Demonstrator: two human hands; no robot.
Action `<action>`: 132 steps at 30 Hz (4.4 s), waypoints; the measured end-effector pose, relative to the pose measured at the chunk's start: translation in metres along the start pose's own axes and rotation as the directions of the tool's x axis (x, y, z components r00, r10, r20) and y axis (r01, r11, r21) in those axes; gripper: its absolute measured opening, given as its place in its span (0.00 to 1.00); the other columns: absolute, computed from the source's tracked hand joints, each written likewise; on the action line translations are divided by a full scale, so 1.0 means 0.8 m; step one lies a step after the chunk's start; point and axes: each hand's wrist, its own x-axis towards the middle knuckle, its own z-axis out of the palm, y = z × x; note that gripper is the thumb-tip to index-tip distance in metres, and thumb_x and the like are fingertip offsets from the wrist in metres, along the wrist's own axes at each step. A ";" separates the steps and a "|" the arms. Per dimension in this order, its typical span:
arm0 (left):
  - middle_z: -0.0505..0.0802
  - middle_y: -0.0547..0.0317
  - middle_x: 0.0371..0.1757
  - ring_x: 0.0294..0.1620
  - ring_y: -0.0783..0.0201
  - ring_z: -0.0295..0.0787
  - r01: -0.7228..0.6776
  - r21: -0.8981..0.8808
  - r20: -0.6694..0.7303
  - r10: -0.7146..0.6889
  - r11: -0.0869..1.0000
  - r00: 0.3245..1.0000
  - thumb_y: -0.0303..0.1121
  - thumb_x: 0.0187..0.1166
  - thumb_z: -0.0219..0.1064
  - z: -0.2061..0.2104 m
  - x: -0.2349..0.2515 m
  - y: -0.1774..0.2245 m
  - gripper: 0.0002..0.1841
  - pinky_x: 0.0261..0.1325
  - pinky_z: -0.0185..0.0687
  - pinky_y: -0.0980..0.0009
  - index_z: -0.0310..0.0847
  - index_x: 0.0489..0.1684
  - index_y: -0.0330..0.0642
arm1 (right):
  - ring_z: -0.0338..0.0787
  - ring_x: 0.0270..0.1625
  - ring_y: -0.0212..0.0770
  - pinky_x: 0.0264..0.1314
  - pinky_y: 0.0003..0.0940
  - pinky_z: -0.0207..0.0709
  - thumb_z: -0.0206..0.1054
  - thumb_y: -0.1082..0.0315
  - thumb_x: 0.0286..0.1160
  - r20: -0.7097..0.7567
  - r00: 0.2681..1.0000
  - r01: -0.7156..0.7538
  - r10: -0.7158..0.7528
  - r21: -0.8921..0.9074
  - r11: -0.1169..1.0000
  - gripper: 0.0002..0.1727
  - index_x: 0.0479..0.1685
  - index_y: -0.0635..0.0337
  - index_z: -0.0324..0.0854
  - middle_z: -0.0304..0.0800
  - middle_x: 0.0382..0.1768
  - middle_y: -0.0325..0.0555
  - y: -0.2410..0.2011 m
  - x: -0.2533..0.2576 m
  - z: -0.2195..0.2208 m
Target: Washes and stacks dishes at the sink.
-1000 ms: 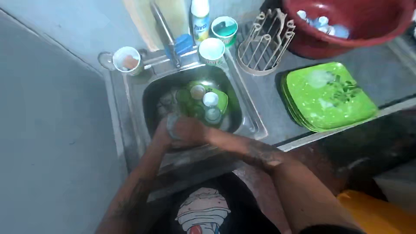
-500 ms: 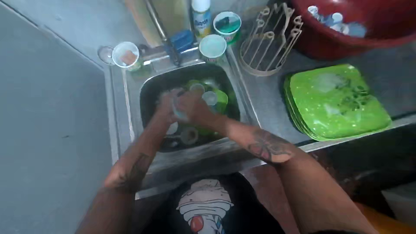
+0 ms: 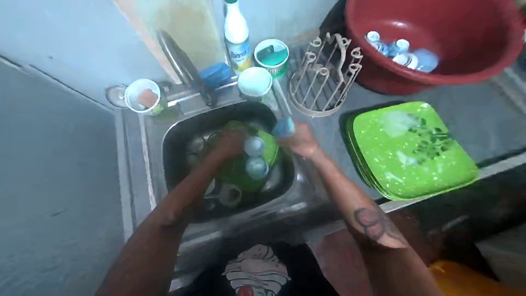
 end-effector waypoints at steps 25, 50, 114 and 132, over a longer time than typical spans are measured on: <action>0.87 0.60 0.36 0.35 0.69 0.85 -0.056 -0.997 -0.069 -0.414 0.043 0.908 0.30 0.92 0.45 -0.021 -0.066 0.039 0.11 0.38 0.86 0.70 0.74 0.53 0.43 | 0.75 0.80 0.66 0.82 0.54 0.71 0.83 0.52 0.60 -0.232 0.780 0.559 -0.581 -0.159 0.814 0.33 0.65 0.61 0.88 0.79 0.74 0.69 -0.056 0.027 0.113; 0.87 0.63 0.37 0.38 0.66 0.87 -0.222 -0.872 0.089 -0.586 -0.437 0.805 0.49 0.93 0.41 0.030 -0.116 0.019 0.18 0.40 0.87 0.63 0.75 0.48 0.53 | 0.87 0.63 0.60 0.65 0.50 0.83 0.72 0.69 0.74 -0.310 0.877 0.445 -0.368 0.233 0.865 0.18 0.58 0.73 0.86 0.85 0.60 0.69 -0.076 -0.017 0.178; 0.90 0.64 0.36 0.36 0.71 0.88 -0.135 -0.988 -0.153 -0.427 0.073 0.891 0.30 0.92 0.48 0.024 -0.112 0.051 0.11 0.40 0.88 0.71 0.78 0.51 0.46 | 0.86 0.72 0.54 0.79 0.56 0.75 0.65 0.52 0.81 -0.126 0.732 0.612 -0.669 -0.310 0.728 0.19 0.50 0.56 0.94 0.94 0.59 0.50 -0.029 0.008 0.144; 0.84 0.63 0.30 0.30 0.70 0.84 -0.164 -0.927 0.088 -0.620 -0.338 0.780 0.43 0.94 0.41 0.024 -0.121 0.047 0.17 0.33 0.84 0.70 0.73 0.44 0.48 | 0.81 0.76 0.69 0.82 0.64 0.70 0.71 0.60 0.74 -0.082 0.432 0.794 -0.898 -0.438 0.422 0.16 0.55 0.57 0.93 0.89 0.68 0.59 -0.032 -0.023 0.153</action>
